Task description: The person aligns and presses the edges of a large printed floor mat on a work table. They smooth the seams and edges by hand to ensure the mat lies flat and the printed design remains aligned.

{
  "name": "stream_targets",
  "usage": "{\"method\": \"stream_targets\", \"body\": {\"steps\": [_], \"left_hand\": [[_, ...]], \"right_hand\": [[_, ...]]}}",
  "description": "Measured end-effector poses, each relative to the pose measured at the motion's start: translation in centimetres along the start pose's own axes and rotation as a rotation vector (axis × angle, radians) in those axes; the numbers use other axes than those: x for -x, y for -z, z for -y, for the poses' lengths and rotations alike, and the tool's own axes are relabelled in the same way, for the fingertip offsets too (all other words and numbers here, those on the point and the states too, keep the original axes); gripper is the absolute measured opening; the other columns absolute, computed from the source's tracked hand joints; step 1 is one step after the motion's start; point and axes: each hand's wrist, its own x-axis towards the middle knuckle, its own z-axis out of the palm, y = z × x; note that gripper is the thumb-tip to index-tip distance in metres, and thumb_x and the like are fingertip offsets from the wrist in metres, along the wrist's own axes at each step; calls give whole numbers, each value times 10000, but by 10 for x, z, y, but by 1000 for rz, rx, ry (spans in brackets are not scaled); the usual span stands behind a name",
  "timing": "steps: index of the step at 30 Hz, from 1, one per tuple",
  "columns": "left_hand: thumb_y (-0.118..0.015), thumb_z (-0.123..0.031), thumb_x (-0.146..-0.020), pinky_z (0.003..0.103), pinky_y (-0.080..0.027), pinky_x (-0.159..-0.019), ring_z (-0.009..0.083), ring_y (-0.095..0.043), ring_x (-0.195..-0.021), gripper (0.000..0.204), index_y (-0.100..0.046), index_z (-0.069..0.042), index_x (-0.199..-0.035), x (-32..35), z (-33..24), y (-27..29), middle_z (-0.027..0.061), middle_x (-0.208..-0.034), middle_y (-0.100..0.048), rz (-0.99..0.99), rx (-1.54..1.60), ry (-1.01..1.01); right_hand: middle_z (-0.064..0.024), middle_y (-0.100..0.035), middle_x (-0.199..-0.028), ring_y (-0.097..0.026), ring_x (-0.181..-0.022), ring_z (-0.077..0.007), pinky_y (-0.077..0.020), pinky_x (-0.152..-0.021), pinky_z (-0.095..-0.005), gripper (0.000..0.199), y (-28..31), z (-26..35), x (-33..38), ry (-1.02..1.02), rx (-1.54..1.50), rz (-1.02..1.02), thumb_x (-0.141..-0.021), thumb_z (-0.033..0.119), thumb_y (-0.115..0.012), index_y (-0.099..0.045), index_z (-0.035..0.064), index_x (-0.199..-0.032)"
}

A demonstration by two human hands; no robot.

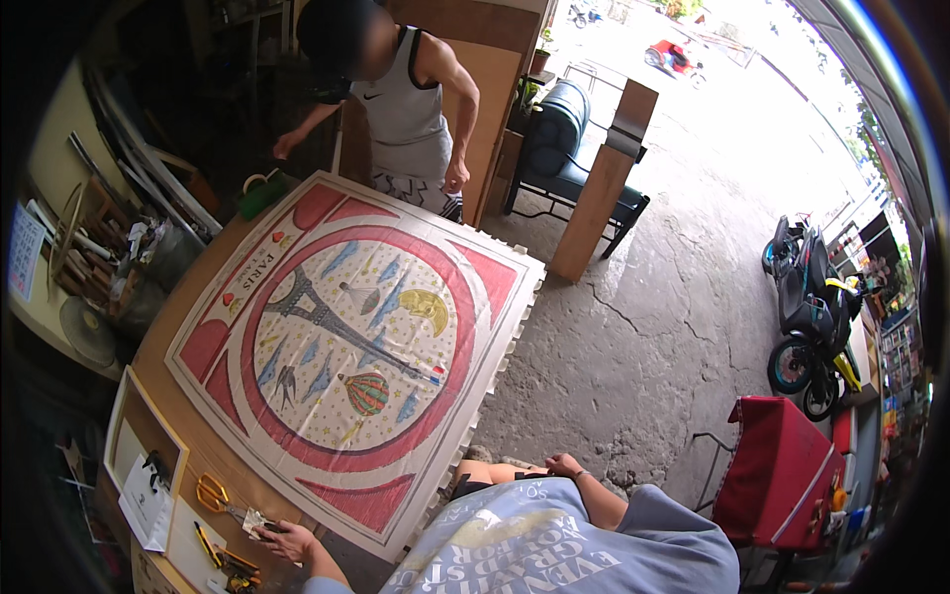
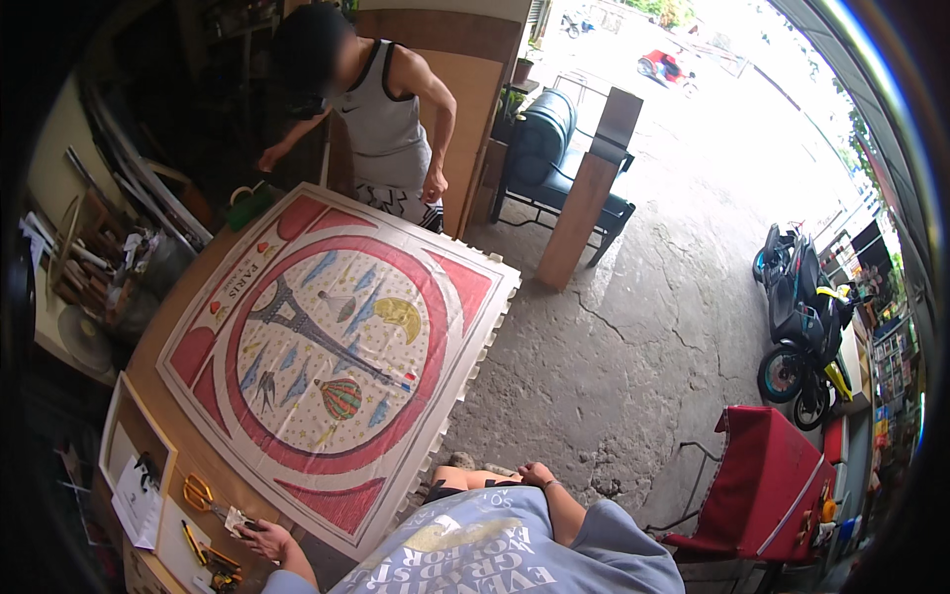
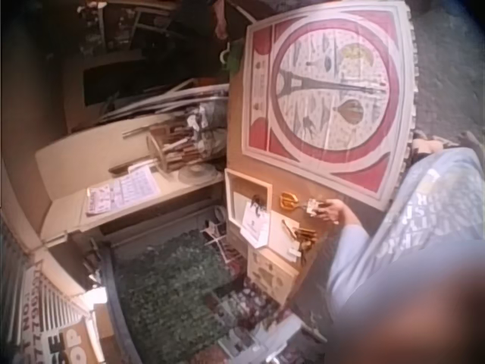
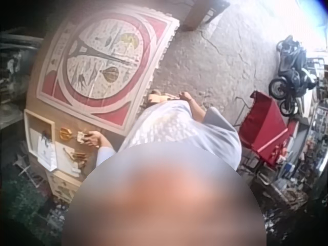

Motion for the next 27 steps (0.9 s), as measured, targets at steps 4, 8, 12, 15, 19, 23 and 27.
{"method": "stream_targets", "body": {"steps": [4,8,12,15,19,23,27], "left_hand": [[-437,-490,-968,555,-446,-1044,399,-580,-1263,705,-315,-281,-1630,-1,1,-7,159,-1649,-355,55,-10,22],[-435,-483,-967,549,-450,-1038,401,-584,-1253,701,-316,-290,-1630,-2,1,-14,147,-1658,-342,-13,42,-13],[-440,-473,-965,547,-449,-1038,405,-585,-1248,700,-319,-289,-1630,-3,2,-14,144,-1660,-340,-44,75,-21],[-443,-472,-966,546,-445,-1046,403,-581,-1256,697,-328,-283,-1626,-3,4,-11,147,-1657,-347,-47,74,-15],[-445,-474,-967,543,-441,-1057,398,-571,-1274,692,-342,-270,-1620,-5,4,-6,155,-1650,-359,30,13,8],[-448,-472,-965,545,-440,-1059,398,-567,-1281,689,-357,-260,-1614,-1,1,-3,167,-1638,-372,25,19,-3],[-449,-471,-968,521,-441,-1059,396,-585,-1251,695,-348,-252,-1620,2,-1,-2,182,-1629,-382,15,19,-14]], "right_hand": [[-160,-769,-1091,-721,-1078,-306,-535,-941,-428,456,-4,1,-9,9,47,-23,-993,457,-601,-744,69,-1183],[-175,-759,-1127,-708,-1113,-313,-534,-959,-433,450,-7,3,-15,-44,125,-27,-989,455,-607,-750,72,-1177],[-173,-762,-1118,-715,-1097,-308,-538,-954,-432,448,-8,5,-15,23,80,-19,-988,453,-606,-756,66,-1158],[-153,-777,-1057,-732,-1044,-293,-543,-930,-426,444,-9,5,-12,37,76,-29,-997,448,-596,-762,59,-1133],[-140,-785,-992,-743,-989,-279,-546,-897,-418,442,-9,4,-9,33,46,-19,-1010,444,-585,-767,51,-1098],[-139,-785,-982,-745,-977,-271,-548,-886,-408,441,-4,1,-6,-33,29,-41,-1012,442,-583,-768,50,-1092],[-137,-785,-995,-745,-978,-266,-550,-882,-405,431,-2,-4,-5,22,21,-28,-1005,429,-586,-769,52,-1104]]}}
